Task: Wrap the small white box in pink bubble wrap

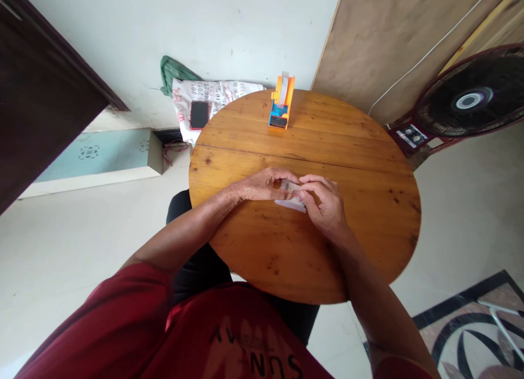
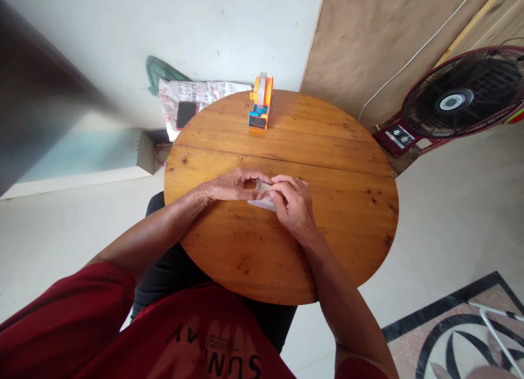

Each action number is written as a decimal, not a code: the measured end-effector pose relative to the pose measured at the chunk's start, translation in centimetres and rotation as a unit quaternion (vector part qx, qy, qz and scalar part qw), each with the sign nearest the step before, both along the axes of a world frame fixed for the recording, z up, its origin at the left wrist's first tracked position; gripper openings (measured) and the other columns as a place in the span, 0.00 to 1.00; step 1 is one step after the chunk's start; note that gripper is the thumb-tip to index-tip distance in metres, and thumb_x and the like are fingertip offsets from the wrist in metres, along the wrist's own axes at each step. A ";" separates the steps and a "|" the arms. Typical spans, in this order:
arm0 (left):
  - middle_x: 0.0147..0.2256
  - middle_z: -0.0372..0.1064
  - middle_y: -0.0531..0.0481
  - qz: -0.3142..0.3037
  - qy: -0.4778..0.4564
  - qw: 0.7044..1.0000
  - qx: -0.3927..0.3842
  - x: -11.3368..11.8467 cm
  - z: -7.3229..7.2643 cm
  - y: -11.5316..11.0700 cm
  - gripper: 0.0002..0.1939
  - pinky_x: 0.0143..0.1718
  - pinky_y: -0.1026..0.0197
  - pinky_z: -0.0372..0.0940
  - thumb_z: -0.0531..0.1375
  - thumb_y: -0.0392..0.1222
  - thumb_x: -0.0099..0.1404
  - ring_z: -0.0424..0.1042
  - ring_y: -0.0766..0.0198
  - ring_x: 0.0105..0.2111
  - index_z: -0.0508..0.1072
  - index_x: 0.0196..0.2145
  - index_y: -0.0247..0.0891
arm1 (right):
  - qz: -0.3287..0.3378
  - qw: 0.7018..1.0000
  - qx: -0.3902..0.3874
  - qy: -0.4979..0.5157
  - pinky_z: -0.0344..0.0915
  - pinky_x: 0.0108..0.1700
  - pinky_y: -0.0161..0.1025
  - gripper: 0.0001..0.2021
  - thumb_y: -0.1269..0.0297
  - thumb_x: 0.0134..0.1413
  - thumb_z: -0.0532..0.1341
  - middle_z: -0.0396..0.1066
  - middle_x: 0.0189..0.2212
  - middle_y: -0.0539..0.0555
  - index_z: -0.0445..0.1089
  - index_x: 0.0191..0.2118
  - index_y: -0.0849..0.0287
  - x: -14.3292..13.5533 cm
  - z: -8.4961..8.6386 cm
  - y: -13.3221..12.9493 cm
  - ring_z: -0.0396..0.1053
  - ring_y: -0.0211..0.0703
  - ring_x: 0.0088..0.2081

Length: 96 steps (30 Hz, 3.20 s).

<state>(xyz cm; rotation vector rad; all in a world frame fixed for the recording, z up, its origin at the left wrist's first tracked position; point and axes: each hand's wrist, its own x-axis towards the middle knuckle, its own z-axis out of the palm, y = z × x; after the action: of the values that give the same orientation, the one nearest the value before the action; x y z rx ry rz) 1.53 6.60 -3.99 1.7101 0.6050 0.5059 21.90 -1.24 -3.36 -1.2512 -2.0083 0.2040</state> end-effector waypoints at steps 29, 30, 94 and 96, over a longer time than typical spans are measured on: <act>0.43 0.75 0.48 -0.043 -0.028 0.998 -0.035 -0.5 0.1 0.3 0.19 0.45 0.61 0.64 0.66 0.44 0.61 0.71 0.63 0.42 0.77 0.49 0.38 | 0.006 1.000 0.001 0.016 0.64 0.50 0.50 0.06 0.65 0.63 0.59 0.76 0.46 0.56 0.72 0.34 0.53 -0.2 0.4 -0.2 0.73 0.49 0.48; 0.43 0.75 0.48 -0.048 -0.032 0.998 -0.030 -0.5 0.2 0.3 0.18 0.45 0.61 0.64 0.66 0.44 0.61 0.71 0.63 0.43 0.77 0.49 0.38 | 0.007 1.000 0.002 0.015 0.64 0.50 0.50 0.06 0.65 0.63 0.59 0.76 0.45 0.56 0.72 0.35 0.53 -0.2 0.4 -0.2 0.73 0.49 0.48; 0.48 0.76 0.47 -0.045 -0.039 0.997 -0.052 -0.3 0.4 0.0 0.20 0.52 0.59 0.64 0.68 0.44 0.60 0.72 0.62 0.48 0.77 0.50 0.39 | -0.013 1.000 0.002 0.021 0.65 0.50 0.51 0.05 0.66 0.60 0.60 0.76 0.46 0.56 0.71 0.33 0.53 0.2 -0.2 0.1 0.74 0.50 0.47; 0.48 0.75 0.47 -0.046 -0.037 0.997 -0.048 -0.2 0.4 0.0 0.20 0.52 0.59 0.64 0.67 0.44 0.61 0.72 0.62 0.48 0.76 0.50 0.39 | -0.012 1.000 0.002 0.023 0.65 0.50 0.51 0.05 0.66 0.61 0.60 0.76 0.46 0.56 0.71 0.33 0.53 0.2 -0.2 0.1 0.73 0.50 0.48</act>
<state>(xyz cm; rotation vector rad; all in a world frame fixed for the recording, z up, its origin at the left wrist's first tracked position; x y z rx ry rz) 1.29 6.58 -3.58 1.6126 0.4869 0.4654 22.09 -1.14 -3.60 -1.2576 -1.9522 0.2148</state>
